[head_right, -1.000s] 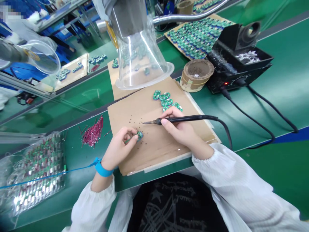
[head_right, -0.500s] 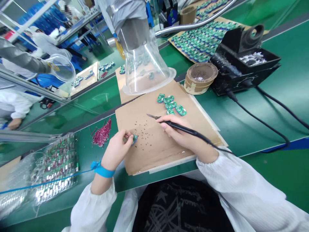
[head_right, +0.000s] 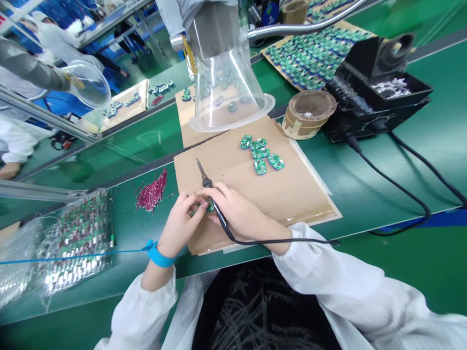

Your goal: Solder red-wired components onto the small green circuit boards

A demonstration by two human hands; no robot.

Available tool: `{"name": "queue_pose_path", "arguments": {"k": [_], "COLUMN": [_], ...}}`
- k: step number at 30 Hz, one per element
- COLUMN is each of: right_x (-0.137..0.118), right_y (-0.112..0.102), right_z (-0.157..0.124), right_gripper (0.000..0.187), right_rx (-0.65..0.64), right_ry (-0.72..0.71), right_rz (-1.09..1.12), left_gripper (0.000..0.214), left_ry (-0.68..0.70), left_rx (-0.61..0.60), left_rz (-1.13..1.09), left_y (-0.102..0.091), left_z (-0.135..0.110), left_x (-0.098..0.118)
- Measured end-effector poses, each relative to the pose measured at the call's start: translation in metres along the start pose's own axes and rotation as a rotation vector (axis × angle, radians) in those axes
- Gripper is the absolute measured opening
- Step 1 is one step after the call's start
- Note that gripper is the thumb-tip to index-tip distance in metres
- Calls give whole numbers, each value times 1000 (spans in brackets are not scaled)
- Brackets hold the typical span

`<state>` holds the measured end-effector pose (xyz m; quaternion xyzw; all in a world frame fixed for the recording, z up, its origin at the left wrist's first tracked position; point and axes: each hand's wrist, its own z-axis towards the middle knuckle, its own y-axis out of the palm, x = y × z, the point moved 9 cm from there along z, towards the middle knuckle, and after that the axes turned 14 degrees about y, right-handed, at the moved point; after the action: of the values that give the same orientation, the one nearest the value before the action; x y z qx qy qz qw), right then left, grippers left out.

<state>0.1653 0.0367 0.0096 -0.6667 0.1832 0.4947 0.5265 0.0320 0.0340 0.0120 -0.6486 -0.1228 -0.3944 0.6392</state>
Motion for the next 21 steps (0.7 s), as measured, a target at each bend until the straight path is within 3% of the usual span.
{"name": "queue_pose_path", "arguments": {"k": [4,8,11,15,21], "right_x": [5,3,4,19,47], "right_y": [11,9,-7,-42,-76], "right_z": [5,3,0,-10,-29], "right_gripper": [56,54,49,34,29], "right_rx": [38,32,72,231,409], "right_ry": [-6,-6,-2,22,171], "right_rz": [-20,-23,-8,42,381], "left_gripper": [8,4,6,8,10], "left_ry": [-4,-20,-24,-13,10], "left_rx": [-37,-70,-103,-160,-196], "left_rz": [-10,-27,-50,-84,-99], "left_y": [1,3,5,5,4], "left_z": [1,4,6,9,12], "left_x": [-4,-10,-12,-10,-8]}}
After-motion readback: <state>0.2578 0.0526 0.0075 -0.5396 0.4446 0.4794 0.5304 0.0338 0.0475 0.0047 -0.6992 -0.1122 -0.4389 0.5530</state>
